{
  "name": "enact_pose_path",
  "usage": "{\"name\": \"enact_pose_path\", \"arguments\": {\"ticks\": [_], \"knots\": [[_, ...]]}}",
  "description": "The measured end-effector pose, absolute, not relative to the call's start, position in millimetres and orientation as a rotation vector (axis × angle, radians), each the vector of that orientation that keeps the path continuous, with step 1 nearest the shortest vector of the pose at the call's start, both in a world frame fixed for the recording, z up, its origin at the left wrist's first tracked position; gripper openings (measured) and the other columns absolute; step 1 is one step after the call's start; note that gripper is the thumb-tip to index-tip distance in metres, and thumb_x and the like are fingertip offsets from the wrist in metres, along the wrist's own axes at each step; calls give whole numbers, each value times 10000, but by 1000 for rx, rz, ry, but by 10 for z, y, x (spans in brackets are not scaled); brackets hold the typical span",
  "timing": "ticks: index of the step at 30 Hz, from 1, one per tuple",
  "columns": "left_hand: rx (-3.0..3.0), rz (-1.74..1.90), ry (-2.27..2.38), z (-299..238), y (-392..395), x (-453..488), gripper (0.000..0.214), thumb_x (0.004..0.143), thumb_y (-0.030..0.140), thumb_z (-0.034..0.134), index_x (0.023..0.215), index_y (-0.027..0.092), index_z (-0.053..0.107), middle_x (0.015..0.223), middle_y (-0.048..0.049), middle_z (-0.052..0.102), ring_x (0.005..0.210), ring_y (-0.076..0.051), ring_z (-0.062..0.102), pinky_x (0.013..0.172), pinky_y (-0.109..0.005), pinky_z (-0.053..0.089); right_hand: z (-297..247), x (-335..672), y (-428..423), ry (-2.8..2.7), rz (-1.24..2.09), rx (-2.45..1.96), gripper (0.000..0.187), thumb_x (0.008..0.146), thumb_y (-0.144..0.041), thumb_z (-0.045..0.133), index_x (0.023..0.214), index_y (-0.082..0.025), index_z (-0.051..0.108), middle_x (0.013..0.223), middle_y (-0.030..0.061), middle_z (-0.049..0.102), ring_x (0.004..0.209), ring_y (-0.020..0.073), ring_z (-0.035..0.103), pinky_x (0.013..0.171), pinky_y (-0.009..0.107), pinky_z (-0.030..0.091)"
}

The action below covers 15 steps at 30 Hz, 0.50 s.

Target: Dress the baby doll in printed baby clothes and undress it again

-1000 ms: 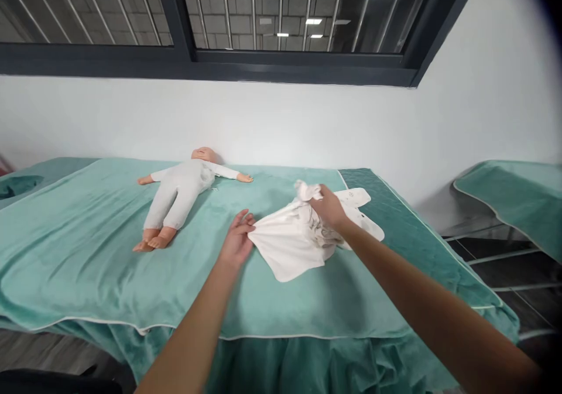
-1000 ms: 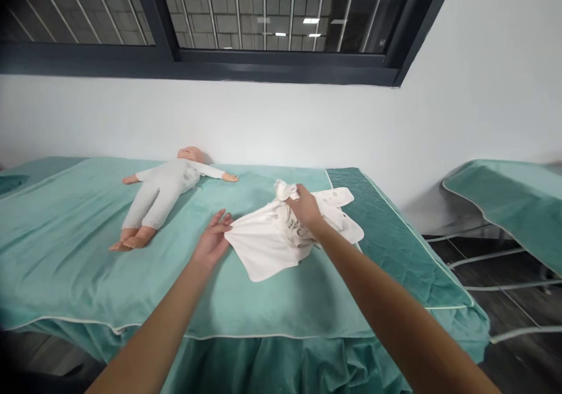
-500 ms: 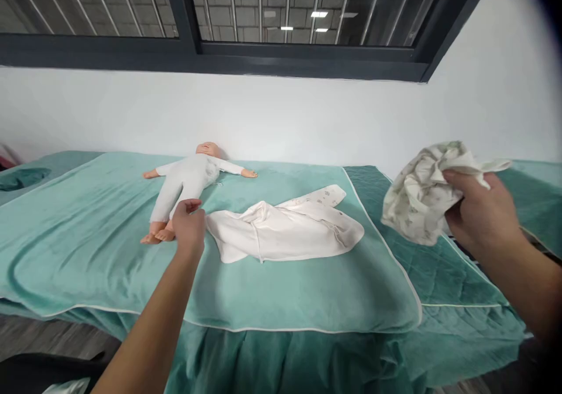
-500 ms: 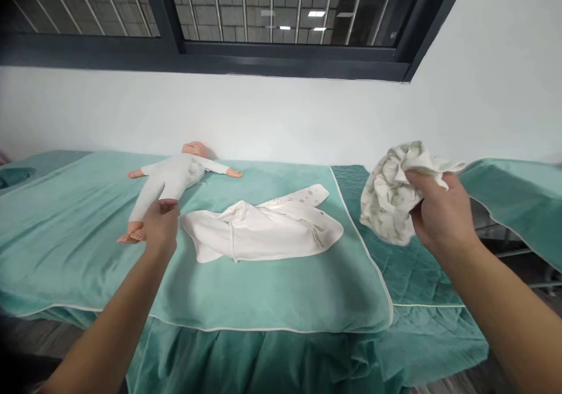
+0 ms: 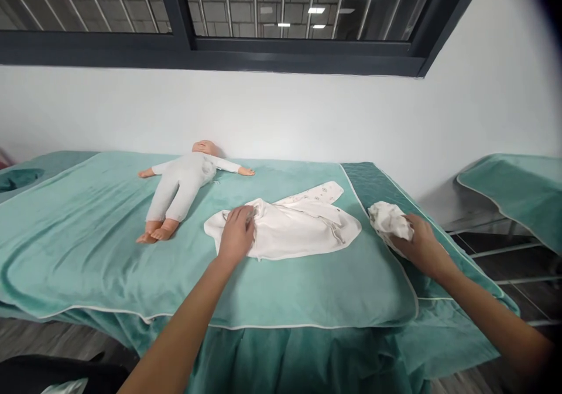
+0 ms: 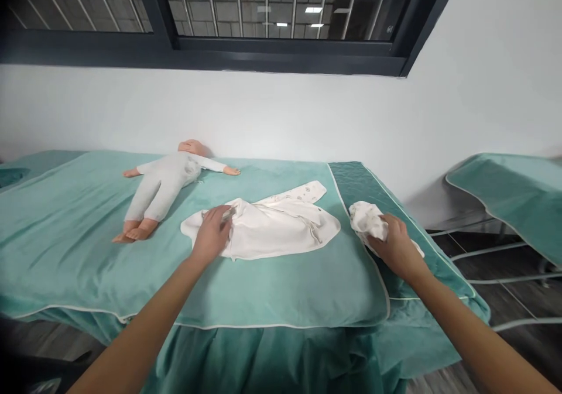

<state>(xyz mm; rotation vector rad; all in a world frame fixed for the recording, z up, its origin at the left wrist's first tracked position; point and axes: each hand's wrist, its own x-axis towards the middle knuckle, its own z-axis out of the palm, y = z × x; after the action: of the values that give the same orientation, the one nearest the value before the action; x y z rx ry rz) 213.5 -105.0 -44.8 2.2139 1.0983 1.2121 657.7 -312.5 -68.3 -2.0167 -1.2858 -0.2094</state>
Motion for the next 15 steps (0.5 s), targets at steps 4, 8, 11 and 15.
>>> {"name": "enact_pose_path", "arguments": {"ticks": [4, 8, 11, 15], "knots": [[2168, 1167, 1093, -551, -1118, 2207, 401, 822, 165, 588, 1206, 259, 657, 1184, -102, 673, 1175, -325, 547, 1072, -490, 362, -775, 6602, -3073, -1607, -101, -2085, 674, 730, -517, 698, 1344, -297, 529, 1460, 168, 437, 1176, 378, 558, 931, 541, 445], [2265, 1100, 1160, -598, -1141, 2178, 322, 849, 172, 542, 1123, 248, 691, 1124, -91, 692, 1088, -305, 586, 997, -463, 410, -743, 6516, -2956, -1506, -148, -2157, 376, 770, -412, 630, 1119, -276, 660, 1278, 142, 549, 1037, 337, 587, 911, 517, 442], [2329, 1061, 1186, -611, -1133, 2144, 321, 879, 176, 500, 1134, 242, 684, 1133, -91, 694, 1081, -299, 591, 962, -445, 421, -637, 6456, -2834, -1293, -61, -2061, 267, 658, -304, 645, 911, -224, 668, 1060, 101, 600, 927, 293, 589, 875, 475, 455], [2325, 1074, 1203, -627, -1132, 2133, 308, 897, 186, 486, 1121, 256, 686, 1110, -80, 704, 1062, -295, 603, 933, -421, 420, -436, 6450, -2687, -946, 26, -1835, 243, 701, -314, 614, 926, -222, 616, 785, 38, 598, 734, 233, 575, 699, 395, 473]]}}
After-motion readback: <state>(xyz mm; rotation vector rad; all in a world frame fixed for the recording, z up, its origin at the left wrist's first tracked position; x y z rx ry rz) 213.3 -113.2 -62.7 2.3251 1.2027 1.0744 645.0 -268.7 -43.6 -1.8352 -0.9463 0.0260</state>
